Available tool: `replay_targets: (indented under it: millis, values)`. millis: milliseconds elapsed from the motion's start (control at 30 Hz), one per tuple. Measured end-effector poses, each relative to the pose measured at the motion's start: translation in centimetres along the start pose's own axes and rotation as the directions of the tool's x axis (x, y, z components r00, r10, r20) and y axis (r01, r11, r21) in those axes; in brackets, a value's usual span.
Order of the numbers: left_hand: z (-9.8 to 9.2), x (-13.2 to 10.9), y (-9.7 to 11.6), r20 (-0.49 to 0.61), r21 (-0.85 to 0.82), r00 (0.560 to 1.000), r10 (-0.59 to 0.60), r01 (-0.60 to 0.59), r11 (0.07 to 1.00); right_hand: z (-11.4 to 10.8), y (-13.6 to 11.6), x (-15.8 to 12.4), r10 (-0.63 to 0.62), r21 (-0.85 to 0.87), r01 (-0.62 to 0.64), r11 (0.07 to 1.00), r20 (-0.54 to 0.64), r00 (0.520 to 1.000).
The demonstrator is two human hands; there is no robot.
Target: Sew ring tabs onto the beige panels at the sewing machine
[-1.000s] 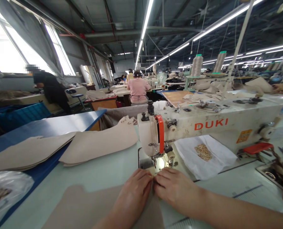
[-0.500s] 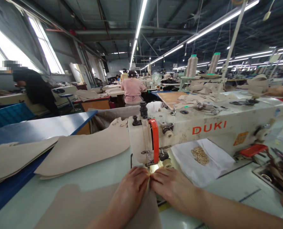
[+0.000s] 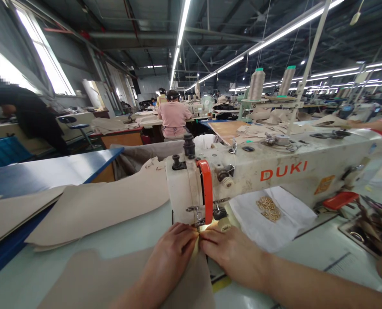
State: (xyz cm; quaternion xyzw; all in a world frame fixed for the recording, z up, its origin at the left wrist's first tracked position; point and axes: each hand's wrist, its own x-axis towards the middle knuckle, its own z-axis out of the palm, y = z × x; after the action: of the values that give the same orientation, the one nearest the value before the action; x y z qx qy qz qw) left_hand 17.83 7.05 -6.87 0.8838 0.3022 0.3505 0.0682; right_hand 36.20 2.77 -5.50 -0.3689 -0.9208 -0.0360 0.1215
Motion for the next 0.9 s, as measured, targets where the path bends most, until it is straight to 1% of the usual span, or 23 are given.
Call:
replay_targets:
  millis: [100, 367, 500, 600, 667, 767, 900]
  values:
    - [0.0, 0.1, 0.0, -0.012, 0.012, 1.000, 0.002, -0.002, 1.000, -0.1, 0.0, 0.0, 0.001, 0.002, -0.001, 1.000, -0.006, 1.000]
    - [0.0, 0.1, 0.0, -0.001, 0.018, 1.000, -0.025, 0.025, 1.000, 0.4, -0.1, -0.2, 0.018, -0.024, -0.019, 1.000, -0.032, 0.999]
    - [-0.1, -0.2, 0.1, -0.002, 0.024, 1.000, -0.009, 0.009, 1.000, 0.4, -0.2, -0.5, 0.001, -0.025, -0.003, 1.000, -0.072, 0.997]
    - [-0.5, -0.7, 0.5, 0.031, 0.053, 0.999, 0.023, -0.024, 0.998, 0.5, -0.3, -0.9, -0.067, -0.006, 0.066, 0.998, -0.110, 0.992]
    - [-0.8, -1.1, 0.8, 0.067, 0.097, 0.998, 0.020, -0.026, 0.995, 0.4, -0.4, -1.1, -0.105, 0.000, 0.105, 0.994, -0.114, 0.988]
    - [-1.2, -1.7, 1.2, 0.100, 0.157, 0.995, 0.012, -0.027, 0.987, 0.2, -0.5, -1.3, -0.125, -0.008, 0.125, 0.992, -0.083, 0.989]
    - [-1.3, -2.0, 1.4, 0.129, 0.178, 0.992, 0.001, -0.025, 0.984, 0.0, -0.5, -1.2, -0.125, -0.009, 0.124, 0.992, -0.058, 0.991]
